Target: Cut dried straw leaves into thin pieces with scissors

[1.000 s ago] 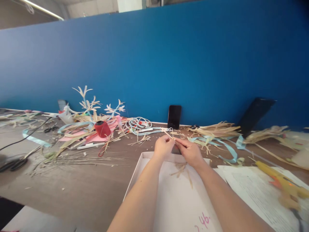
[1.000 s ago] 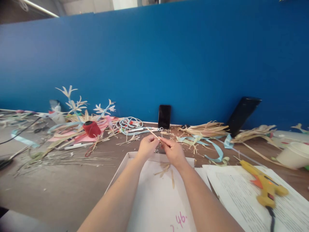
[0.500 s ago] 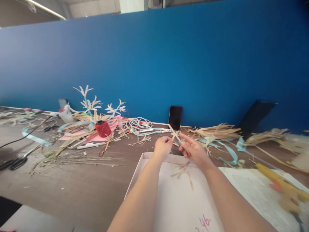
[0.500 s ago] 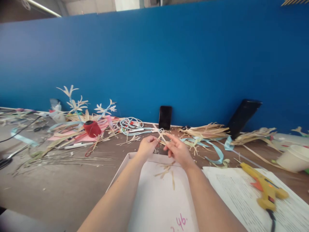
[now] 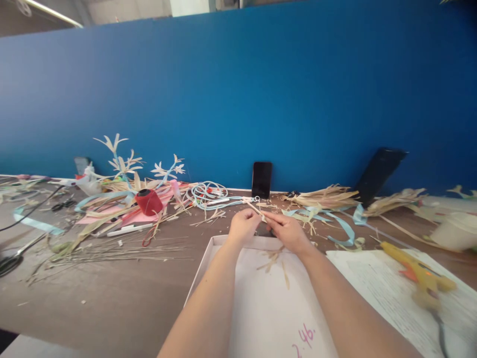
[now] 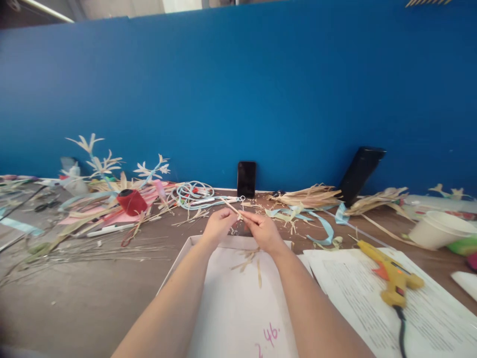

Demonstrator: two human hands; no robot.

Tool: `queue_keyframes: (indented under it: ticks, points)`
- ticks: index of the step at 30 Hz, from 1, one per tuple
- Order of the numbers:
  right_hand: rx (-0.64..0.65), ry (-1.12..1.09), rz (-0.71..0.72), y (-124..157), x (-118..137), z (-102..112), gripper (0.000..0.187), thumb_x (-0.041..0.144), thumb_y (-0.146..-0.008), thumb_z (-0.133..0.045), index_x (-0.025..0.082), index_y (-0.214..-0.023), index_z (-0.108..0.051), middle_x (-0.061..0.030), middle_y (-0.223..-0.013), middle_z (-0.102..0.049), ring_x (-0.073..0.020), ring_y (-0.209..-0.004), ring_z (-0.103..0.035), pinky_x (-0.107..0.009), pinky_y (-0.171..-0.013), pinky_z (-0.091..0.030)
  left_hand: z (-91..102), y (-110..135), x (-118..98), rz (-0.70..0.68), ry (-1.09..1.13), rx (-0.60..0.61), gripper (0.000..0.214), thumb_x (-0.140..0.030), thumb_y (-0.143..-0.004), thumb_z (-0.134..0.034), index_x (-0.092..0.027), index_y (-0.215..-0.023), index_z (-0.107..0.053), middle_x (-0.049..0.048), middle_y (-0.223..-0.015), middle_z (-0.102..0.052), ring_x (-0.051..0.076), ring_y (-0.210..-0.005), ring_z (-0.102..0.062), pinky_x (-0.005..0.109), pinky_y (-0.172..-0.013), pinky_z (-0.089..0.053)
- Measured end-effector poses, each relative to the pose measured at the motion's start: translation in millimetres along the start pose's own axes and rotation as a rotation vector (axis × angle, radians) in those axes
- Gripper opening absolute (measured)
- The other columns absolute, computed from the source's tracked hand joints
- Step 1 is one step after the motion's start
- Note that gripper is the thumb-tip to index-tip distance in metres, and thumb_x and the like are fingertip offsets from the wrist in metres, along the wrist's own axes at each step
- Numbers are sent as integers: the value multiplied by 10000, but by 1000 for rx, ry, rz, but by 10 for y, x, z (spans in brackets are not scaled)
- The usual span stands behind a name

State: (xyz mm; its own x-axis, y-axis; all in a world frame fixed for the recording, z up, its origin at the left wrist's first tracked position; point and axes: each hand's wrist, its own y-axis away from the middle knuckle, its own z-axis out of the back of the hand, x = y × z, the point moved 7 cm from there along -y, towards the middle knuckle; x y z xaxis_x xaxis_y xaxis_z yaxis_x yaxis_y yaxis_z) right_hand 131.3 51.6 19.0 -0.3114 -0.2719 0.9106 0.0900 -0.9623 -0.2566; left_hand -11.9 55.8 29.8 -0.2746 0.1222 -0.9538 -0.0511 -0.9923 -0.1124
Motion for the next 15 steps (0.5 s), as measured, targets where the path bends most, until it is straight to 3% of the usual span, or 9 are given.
queue_keyframes:
  ticks: [4,6,9,12,15]
  points:
    - [-262,-114,-107,-17,-146,269,425,411,-736,-576,224,-1111,-643,1,-655,-588,-75,-422,-369,-209,-383,-287,-12,-4,57,103,48,25,163,-276,-659,-507,-158,-619,-611,-16,-541,-544,77,-457,-394,190,-434,-268]
    - [-299,-258,-142,0,-178,336,497,431,-725,-589,218,-1174,-587,1,-695,-583,-61,-406,-349,-197,-361,-242,-21,-14,122,165,85,21,177,-285,-657,-512,-158,-663,-635,-9,-559,-561,70,-431,-372,192,-413,-254]
    - [-106,-401,-133,20,-114,231,555,443,-739,-587,238,-1248,-507,12,-698,-573,-53,-400,-365,-184,-361,-208,-41,-37,179,176,113,23,196,-303,-668,-517,-160,-702,-647,-9,-575,-570,65,-415,-356,198,-407,-251]
    - [127,-342,-133,60,-50,52,580,428,-757,-583,225,-1287,-463,10,-674,-594,-63,-412,-411,-187,-380,-248,-60,-44,151,99,59,37,183,-297,-679,-515,-160,-684,-635,-13,-570,-565,78,-453,-400,202,-441,-285]
    - [194,-228,-108,59,-35,-31,535,413,-773,-571,202,-1259,-503,13,-647,-589,-64,-413,-407,-199,-406,-286,-78,-23,67,-3,-5,52,152,-265,-687,-502,-165,-663,-613,-19,-585,-565,92,-532,-456,203,-511,-328]
